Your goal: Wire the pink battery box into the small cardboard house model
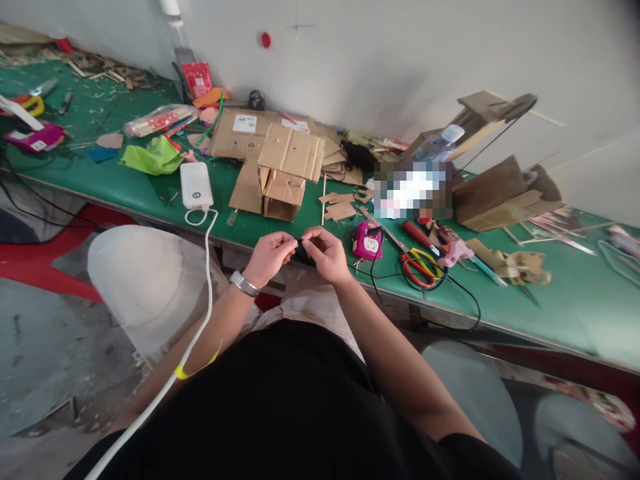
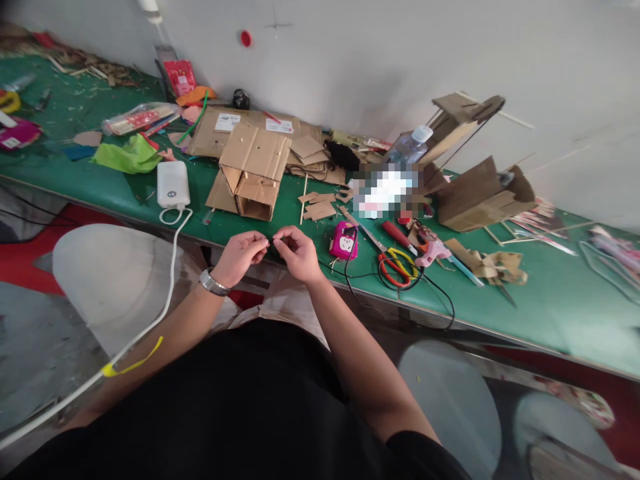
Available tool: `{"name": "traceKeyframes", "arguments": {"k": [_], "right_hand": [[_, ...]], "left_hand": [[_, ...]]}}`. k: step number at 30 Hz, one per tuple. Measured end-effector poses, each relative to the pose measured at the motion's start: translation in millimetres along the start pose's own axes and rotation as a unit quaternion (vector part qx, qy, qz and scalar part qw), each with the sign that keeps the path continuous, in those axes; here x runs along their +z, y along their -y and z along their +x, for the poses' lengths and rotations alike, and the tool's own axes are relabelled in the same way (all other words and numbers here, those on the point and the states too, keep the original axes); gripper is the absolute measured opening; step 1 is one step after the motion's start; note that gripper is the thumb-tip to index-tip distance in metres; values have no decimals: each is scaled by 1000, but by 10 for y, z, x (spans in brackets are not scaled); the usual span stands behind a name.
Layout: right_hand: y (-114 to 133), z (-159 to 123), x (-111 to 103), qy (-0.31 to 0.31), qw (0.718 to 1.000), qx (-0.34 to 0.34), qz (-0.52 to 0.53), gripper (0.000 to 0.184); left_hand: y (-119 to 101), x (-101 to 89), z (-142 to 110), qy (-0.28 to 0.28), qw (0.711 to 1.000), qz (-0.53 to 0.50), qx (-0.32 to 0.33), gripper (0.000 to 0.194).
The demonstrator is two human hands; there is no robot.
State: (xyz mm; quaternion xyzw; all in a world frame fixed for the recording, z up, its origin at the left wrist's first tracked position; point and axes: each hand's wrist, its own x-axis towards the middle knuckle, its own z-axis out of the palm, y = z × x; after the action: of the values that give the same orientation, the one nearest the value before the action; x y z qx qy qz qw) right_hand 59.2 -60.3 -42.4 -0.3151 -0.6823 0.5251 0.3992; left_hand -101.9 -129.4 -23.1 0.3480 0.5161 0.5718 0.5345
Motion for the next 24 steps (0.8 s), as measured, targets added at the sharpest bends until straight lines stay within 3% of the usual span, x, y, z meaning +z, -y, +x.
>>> {"name": "traceKeyframes", "arguments": {"k": [18, 24], "right_hand": [[-80, 0, 16, -5, 1000, 18, 13, 34], [-21, -5, 11, 4, 999, -30, 14, 31]], "left_hand": [[6, -3, -18, 68, 997, -30, -26, 27], [20, -9, -5, 68, 996, -50, -32, 26]]}}
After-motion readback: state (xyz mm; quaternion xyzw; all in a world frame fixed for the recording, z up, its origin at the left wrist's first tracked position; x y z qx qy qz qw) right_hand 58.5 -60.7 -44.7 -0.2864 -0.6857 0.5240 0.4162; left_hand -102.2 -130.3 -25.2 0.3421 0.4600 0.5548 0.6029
